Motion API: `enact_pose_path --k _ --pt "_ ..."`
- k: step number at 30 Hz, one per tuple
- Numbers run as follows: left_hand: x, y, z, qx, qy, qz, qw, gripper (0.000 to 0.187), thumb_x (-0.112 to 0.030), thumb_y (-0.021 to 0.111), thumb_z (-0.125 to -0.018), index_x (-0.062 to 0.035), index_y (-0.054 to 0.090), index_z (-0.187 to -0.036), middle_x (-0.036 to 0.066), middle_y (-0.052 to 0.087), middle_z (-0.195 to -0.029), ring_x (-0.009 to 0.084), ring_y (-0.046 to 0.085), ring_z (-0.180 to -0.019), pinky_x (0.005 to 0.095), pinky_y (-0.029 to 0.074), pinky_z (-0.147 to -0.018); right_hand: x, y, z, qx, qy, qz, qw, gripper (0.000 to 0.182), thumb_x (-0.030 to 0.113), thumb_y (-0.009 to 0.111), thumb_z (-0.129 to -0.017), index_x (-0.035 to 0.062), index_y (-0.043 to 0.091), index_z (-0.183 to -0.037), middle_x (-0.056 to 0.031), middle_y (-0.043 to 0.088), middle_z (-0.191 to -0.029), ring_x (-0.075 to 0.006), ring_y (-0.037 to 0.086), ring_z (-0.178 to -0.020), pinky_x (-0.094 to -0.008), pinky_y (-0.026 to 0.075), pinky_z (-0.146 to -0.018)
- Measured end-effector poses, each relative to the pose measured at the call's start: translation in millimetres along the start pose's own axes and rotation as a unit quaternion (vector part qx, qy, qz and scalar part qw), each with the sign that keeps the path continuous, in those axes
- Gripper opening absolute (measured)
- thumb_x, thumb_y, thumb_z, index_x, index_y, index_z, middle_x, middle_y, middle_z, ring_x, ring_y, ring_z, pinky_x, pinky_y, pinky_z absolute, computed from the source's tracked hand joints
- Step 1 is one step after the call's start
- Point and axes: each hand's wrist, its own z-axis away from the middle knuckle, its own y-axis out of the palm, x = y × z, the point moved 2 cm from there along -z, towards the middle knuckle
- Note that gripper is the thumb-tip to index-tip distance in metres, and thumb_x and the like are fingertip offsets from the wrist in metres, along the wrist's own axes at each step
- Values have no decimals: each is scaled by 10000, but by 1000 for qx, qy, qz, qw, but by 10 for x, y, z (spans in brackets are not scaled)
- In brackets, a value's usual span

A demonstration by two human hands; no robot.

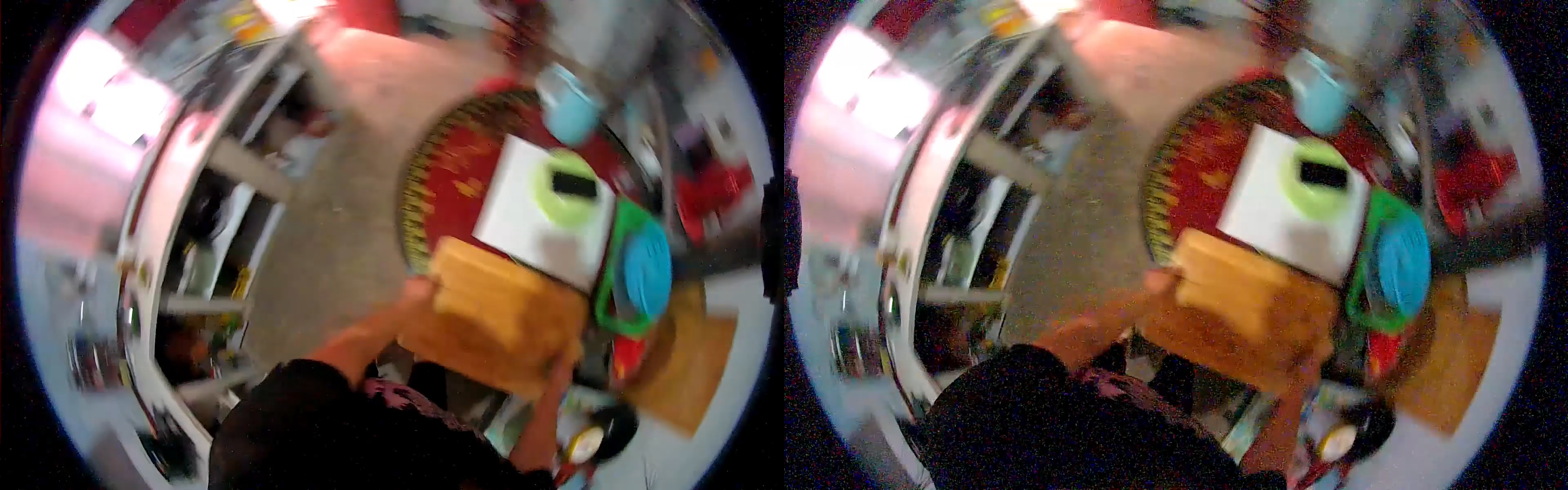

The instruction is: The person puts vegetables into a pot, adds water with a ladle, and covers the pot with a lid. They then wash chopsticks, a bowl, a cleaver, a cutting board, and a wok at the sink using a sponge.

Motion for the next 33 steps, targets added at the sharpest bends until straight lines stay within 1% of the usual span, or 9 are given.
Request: enact_pose_path --k 2,7,13,15,18,22,26,29,33 --pt "-212 -280 166 10 -276 287 917 465 -492 583 -769 -33 645 -818 102 620 -747 183 581 -670 332 461 -589 209 52 -16 10 -8 -18 1000 396 373 572 -775 35 591 -980 -79 600 -859 -203 549 -715 -356 440 -619" --pt "3 -574 213 70 -263 384 882 407 -382 614 -790 -24 602 -983 116 617 -900 215 596 -807 340 479 -680 910 359 476 48 18 -118 992 388 374 555 -785 59 576 -1010 -74 589 -883 -208 542 -733 -354 439 -611" --pt "1253 -823 305 119 -99 590 792 141 -214 570 -842 -76 585 -864 41 548 -735 156 494 -648 315 416 -588 1833 970 1654 166 78 -294 938 382 375 534 -796 88 558 -1047 -68 576 -911 -214 533 -755 -353 438 -602" --pt "2141 -790 171 64 139 491 858 131 -202 564 -837 -73 582 -854 32 535 -726 152 479 -632 313 407 -565 2108 1229 2109 205 99 -333 915 381 375 527 -800 97 552 -1060 -66 571 -920 -217 531 -762 -352 438 -599" --pt "3156 -1593 517 -27 228 492 840 132 -177 534 -826 -58 582 -859 38 549 -715 157 502 -609 298 412 -524 2671 1804 2855 277 123 -365 880 380 375 516 -806 112 543 -1078 -63 564 -934 -220 526 -774 -351 437 -595" --pt "3985 -3170 1827 -116 -162 746 636 167 -166 500 -831 -50 578 -922 81 614 -801 170 579 -626 281 462 -526 3506 2686 3860 374 136 -373 838 380 376 502 -814 131 531 -1102 -59 556 -953 -224 521 -788 -350 436 -589" --pt "5289 -3944 2586 -290 -209 738 572 188 -180 496 -843 -61 585 -958 103 635 -853 186 615 -662 303 492 -577 4412 3752 4870 393 21 -254 883 387 394 539 -788 131 533 -1072 -52 549 -949 -215 512 -771 -335 435 -583" --pt "5862 -4142 3330 -346 -146 822 427 184 -169 522 -826 -65 587 -963 98 642 -844 195 619 -668 303 499 -590 5015 4497 5780 523 14 -264 811 388 374 562 -782 112 514 -1064 -57 537 -961 -213 507 -778 -340 442 -597" --pt "6400 -3837 3845 -407 -155 829 350 213 -223 535 -837 -58 586 -962 88 640 -893 200 627 -768 323 504 -674 5600 5323 6927 632 -46 -217 743 352 346 573 -784 109 512 -1037 -38 539 -928 -202 511 -748 -341 445 -583"
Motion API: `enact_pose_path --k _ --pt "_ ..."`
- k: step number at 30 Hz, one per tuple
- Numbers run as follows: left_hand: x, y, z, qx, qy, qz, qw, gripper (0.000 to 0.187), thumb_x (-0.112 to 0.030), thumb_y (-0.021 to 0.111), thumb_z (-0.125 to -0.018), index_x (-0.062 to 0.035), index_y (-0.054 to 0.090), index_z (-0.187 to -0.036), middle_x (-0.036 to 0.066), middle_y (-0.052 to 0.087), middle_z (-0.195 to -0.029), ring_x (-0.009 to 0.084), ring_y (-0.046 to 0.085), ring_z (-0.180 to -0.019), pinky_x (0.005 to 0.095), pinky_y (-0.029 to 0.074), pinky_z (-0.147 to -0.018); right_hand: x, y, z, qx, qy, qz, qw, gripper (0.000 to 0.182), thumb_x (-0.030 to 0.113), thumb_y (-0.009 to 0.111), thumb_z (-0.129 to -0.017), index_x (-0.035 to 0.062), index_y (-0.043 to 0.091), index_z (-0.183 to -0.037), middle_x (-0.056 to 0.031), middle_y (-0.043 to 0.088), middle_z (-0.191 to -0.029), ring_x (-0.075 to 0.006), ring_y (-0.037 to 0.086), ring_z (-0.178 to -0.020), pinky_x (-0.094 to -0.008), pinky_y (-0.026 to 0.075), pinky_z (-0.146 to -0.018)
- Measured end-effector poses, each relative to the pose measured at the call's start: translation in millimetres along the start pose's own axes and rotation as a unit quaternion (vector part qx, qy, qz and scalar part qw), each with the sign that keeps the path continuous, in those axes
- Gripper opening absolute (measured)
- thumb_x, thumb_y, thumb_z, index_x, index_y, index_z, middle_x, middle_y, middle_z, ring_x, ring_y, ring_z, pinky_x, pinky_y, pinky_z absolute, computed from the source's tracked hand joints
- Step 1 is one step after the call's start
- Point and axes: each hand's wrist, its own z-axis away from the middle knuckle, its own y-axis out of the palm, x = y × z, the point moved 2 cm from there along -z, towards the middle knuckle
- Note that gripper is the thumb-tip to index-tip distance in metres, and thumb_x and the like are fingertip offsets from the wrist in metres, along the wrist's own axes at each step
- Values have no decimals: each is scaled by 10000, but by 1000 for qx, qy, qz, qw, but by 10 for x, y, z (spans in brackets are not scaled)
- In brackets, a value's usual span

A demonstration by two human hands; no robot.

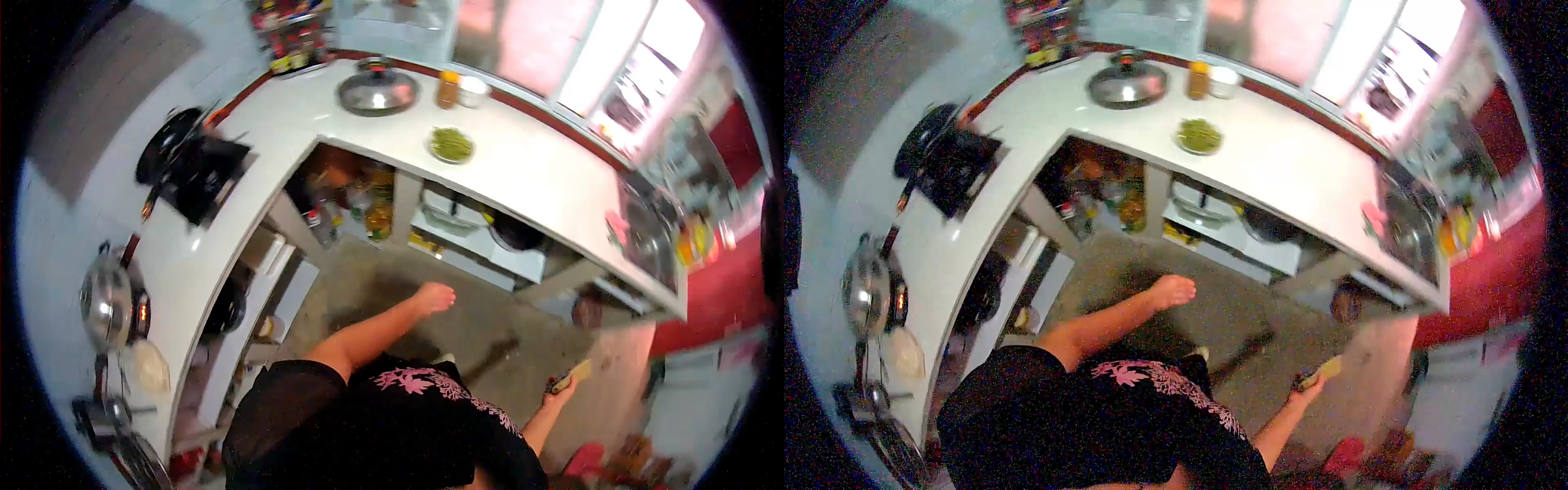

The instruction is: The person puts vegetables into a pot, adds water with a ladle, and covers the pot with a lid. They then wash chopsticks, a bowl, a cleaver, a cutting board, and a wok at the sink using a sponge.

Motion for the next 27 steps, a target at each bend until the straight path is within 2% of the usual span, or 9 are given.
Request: enact_pose_path --k 2,5,9,10,11,14,21,24,27 --pt "-43 -307 64 6 7 117 993 174 -196 583 -802 -63 595 -914 85 644 -828 194 627 -711 310 501 -607 -63 761 -177 35 31 34 998 296 323 585 -782 121 525 -991 -19 549 -889 -182 515 -703 -319 444 -568" --pt "-429 -533 64 -90 25 115 989 165 -208 584 -805 -67 602 -888 75 642 -807 190 622 -727 312 500 -627 -298 1749 -514 155 48 46 986 370 345 564 -800 85 514 -1059 -41 550 -963 -200 525 -796 -336 464 -627" --pt "-1164 -911 7 -82 160 239 954 129 -186 594 -792 -74 608 -854 65 635 -789 185 611 -759 303 499 -640 -630 3159 -603 287 135 56 947 268 283 549 -821 93 559 -1010 -32 583 -881 -173 547 -753 -300 460 -619" --pt "-1345 -1017 -2 -98 181 269 941 129 -170 606 -783 -62 604 -854 73 633 -816 195 610 -753 323 509 -661 -625 3549 -384 262 95 96 956 312 291 515 -840 70 555 -1056 -41 586 -878 -166 541 -742 -300 458 -611" --pt "-1550 -1046 65 -111 193 287 932 143 -164 589 -796 -56 593 -891 76 630 -840 206 611 -775 336 511 -685 -816 3885 -579 422 182 57 886 360 299 480 -857 56 537 -1116 -54 592 -905 -166 536 -724 -297 456 -604" --pt "-2029 -1191 376 -129 252 352 892 202 -148 541 -840 -32 564 -1004 108 621 -920 247 610 -860 385 511 -774 -1016 4962 108 509 217 84 829 400 269 449 -867 72 456 -1215 -69 590 -994 -171 542 -706 -313 459 -604" --pt "-2333 -1846 1897 -124 467 424 766 251 -108 487 -874 50 537 -1061 164 599 -1023 272 584 -965 374 485 -860 -2149 6273 1179 645 313 218 663 427 272 401 -871 -23 469 -1172 -64 545 -818 -156 513 -690 -272 428 -636" --pt "-2218 -2214 2720 -104 549 487 671 251 -74 490 -859 72 520 -1061 178 589 -1028 278 577 -970 391 477 -873 -2412 6408 2110 612 352 237 667 443 264 422 -867 -51 448 -1178 -76 540 -825 -153 516 -708 -277 436 -647" --pt "-2150 -2606 3427 -115 606 504 604 276 -65 465 -870 109 475 -1085 184 572 -1054 275 561 -1001 378 476 -879 -3135 6505 2522 686 457 215 524 452 260 441 -859 -39 431 -1199 -83 558 -868 -163 523 -734 -282 444 -656"
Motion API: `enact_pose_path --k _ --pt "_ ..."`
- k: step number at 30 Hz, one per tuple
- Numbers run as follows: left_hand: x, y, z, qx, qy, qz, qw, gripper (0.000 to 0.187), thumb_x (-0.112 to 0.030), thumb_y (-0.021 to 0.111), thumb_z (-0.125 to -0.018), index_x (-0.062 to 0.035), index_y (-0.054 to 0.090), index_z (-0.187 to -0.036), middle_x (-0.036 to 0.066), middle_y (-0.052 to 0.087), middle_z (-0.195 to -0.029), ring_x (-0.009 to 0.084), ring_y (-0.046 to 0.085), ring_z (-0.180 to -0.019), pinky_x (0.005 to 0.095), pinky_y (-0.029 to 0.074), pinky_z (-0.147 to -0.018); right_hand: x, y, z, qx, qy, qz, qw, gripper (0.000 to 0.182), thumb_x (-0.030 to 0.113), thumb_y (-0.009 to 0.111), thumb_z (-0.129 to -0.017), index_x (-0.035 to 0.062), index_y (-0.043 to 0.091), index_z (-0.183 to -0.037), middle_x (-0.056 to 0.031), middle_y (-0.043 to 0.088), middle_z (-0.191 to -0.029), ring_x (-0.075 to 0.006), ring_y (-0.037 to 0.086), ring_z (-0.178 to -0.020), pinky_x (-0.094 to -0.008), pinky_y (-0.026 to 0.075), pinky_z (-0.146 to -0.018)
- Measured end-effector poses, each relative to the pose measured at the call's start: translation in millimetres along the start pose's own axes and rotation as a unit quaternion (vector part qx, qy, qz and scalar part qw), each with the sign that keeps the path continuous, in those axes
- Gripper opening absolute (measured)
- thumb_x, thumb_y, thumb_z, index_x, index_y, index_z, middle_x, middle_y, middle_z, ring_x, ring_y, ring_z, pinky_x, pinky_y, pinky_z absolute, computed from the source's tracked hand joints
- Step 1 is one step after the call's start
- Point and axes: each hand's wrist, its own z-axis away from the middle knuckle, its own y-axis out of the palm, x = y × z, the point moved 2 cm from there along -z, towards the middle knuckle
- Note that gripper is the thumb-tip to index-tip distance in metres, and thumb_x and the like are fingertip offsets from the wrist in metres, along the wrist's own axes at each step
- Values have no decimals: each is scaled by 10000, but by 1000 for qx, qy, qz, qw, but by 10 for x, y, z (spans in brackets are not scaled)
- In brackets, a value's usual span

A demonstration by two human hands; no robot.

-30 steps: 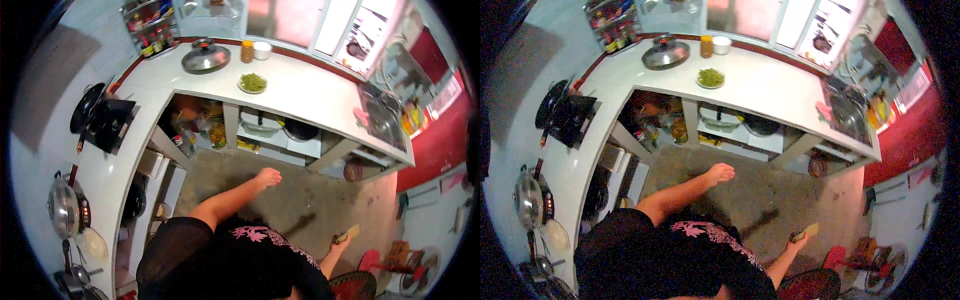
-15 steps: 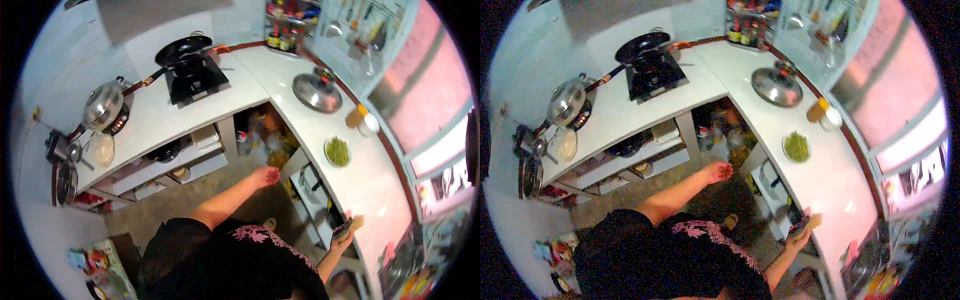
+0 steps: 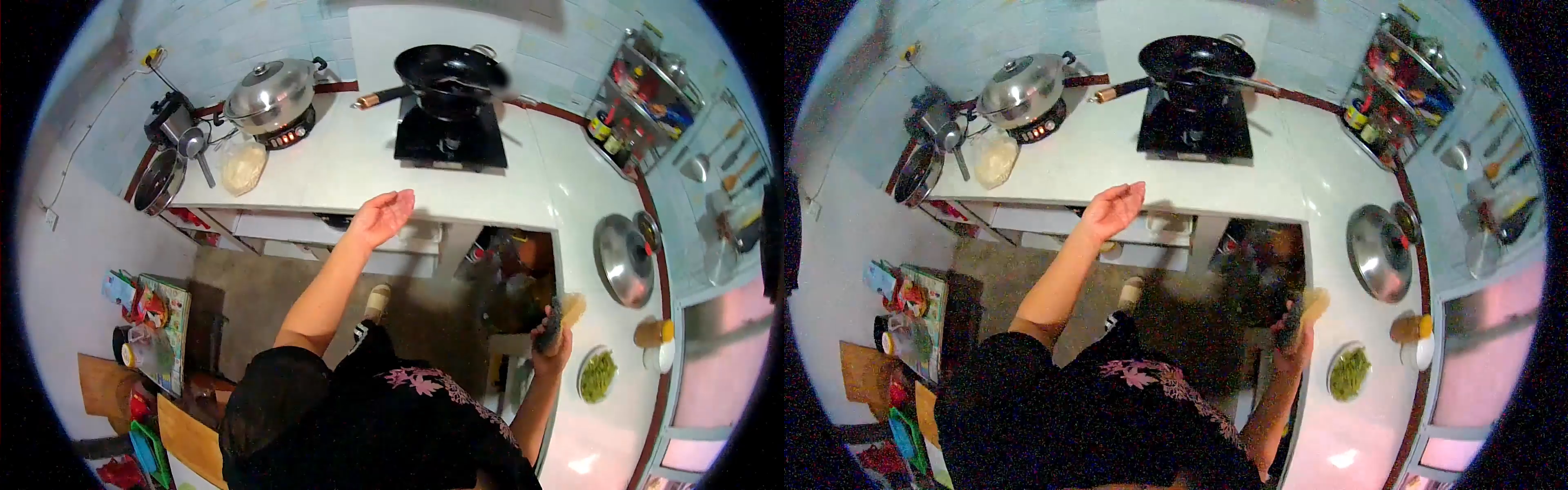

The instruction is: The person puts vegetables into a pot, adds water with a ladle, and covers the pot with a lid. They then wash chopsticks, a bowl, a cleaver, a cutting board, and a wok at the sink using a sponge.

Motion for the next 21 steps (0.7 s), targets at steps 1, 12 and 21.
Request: enact_pose_path --k 1,12,21 --pt "-246 15 -70 18 1 12 1000 313 -102 456 -882 113 460 -1109 189 565 -1075 281 555 -1015 376 463 -896 -188 90 -230 8 15 -30 999 479 285 464 -855 -13 417 -1226 -96 567 -925 -177 526 -738 -295 450 -671" --pt "-2112 617 -1055 127 -108 -7 986 736 -535 376 -869 132 392 -1180 247 469 -1182 323 458 -1119 405 321 -1014 -1881 2875 -2729 87 137 20 987 460 304 475 -877 18 420 -1233 -104 542 -1111 -194 526 -886 -305 434 -786" --pt "-2189 707 -1541 4 -252 0 968 390 -321 574 -843 27 527 -1011 178 585 -903 275 600 -803 366 541 -712 -2522 3695 -3606 14 138 -5 990 334 338 531 -860 92 538 -1086 -44 606 -952 -171 580 -844 -305 485 -757"
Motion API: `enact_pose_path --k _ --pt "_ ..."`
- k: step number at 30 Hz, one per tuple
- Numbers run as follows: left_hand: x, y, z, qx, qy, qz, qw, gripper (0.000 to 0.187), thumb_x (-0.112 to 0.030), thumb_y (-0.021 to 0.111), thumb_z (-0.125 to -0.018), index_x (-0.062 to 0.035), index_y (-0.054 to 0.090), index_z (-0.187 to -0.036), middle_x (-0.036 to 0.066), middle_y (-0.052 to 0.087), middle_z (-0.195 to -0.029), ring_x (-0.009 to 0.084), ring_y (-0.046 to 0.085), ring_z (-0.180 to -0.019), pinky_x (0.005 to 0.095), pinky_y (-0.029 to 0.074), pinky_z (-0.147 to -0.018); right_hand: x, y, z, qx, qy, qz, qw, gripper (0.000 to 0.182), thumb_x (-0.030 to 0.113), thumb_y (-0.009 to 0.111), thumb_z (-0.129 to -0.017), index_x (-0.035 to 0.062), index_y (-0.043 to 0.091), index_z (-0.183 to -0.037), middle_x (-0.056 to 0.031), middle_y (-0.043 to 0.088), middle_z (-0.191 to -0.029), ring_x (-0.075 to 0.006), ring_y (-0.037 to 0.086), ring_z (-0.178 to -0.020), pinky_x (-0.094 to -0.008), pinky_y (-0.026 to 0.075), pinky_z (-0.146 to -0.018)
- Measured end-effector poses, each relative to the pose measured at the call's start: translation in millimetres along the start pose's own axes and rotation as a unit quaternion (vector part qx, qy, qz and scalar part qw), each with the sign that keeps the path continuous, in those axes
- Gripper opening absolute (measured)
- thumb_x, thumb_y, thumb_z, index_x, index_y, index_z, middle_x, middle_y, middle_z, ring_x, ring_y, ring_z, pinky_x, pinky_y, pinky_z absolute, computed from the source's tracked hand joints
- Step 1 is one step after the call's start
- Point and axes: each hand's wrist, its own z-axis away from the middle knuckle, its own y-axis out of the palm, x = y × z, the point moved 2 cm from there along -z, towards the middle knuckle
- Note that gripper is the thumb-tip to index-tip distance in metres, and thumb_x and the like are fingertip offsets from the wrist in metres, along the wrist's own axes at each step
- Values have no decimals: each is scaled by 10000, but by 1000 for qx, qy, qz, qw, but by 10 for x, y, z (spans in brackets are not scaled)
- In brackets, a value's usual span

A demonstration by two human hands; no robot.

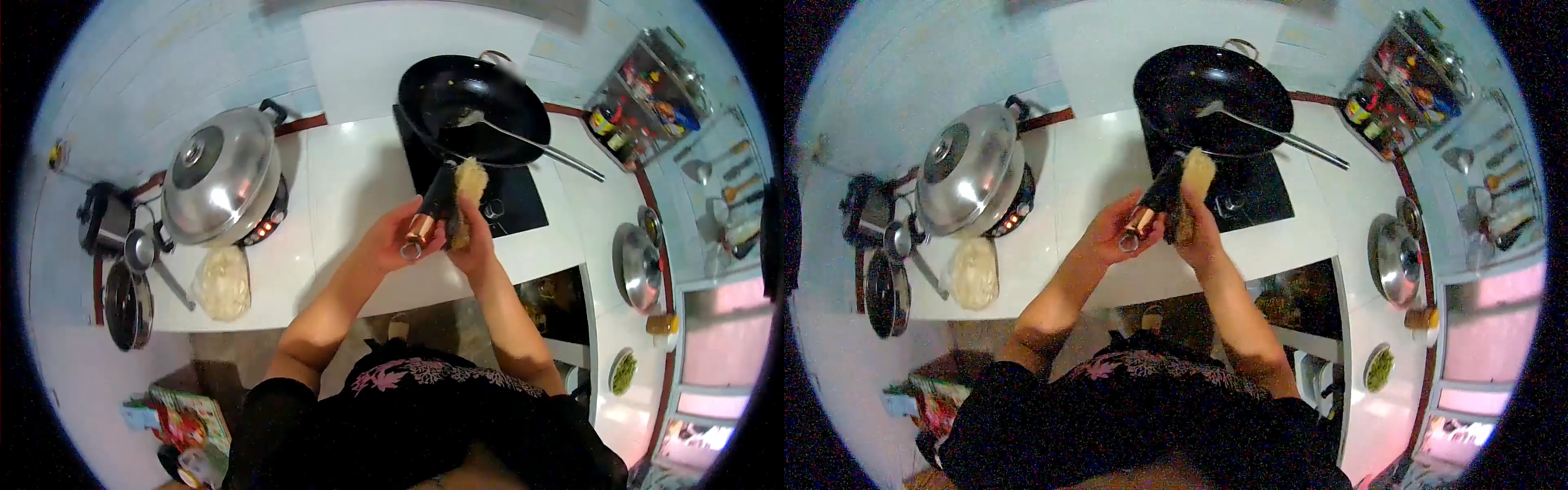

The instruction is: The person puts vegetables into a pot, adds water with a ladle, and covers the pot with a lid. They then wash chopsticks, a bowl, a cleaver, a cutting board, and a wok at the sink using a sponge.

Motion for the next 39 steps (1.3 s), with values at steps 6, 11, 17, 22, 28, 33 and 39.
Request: enact_pose_path --k 6,11,17,22,28,33,39 --pt "-143 65 -96 -9 -29 -179 983 130 -208 566 -844 -97 504 -870 22 506 -594 70 424 -393 186 344 -327 52 118 -9 120 79 -2 990 368 350 486 -867 67 537 -1096 -75 602 -987 -202 569 -939 -366 415 -884" --pt "7 295 10 -85 -20 -222 971 81 -135 531 -826 -95 462 -813 -36 413 -547 22 358 -399 156 296 -347 21 269 -34 89 27 36 995 328 233 520 -825 35 530 -1087 -95 594 -980 -223 568 -944 -346 437 -860" --pt "464 456 33 -15 16 -260 965 334 -52 531 -766 -176 390 -1042 -2 400 -546 84 390 -394 206 336 -348 41 51 277 88 -20 43 995 350 164 574 -772 11 510 -1081 -119 585 -924 -244 575 -896 -335 459 -824" --pt "1064 250 32 -40 -45 -316 947 335 -53 493 -794 -110 390 -1108 3 416 -602 74 378 -422 194 313 -327 280 -221 974 80 -68 84 991 303 161 579 -787 4 533 -1041 -110 603 -912 -207 582 -851 -321 474 -770" --pt "2470 572 100 26 -65 -378 923 519 -36 429 -779 -83 287 -1276 9 406 -659 40 328 -445 166 277 -338 491 -732 2197 43 -252 122 959 317 138 597 -741 11 544 -1027 -86 589 -914 -163 556 -821 -284 451 -738" --pt "3995 671 636 61 -141 -418 896 578 -59 459 -780 -98 242 -1315 7 406 -672 28 317 -435 154 250 -336 461 -1170 3963 12 -360 94 928 312 131 599 -737 14 525 -1017 -72 579 -877 -156 550 -786 -285 454 -704" --pt "6077 246 1026 198 -348 -409 820 183 -178 418 -873 -104 427 -706 -37 339 -457 74 261 -320 216 203 -281 98 -1955 6421 -137 -516 114 838 178 69 591 -753 8 548 -914 -65 597 -780 -157 574 -739 -292 466 -663"
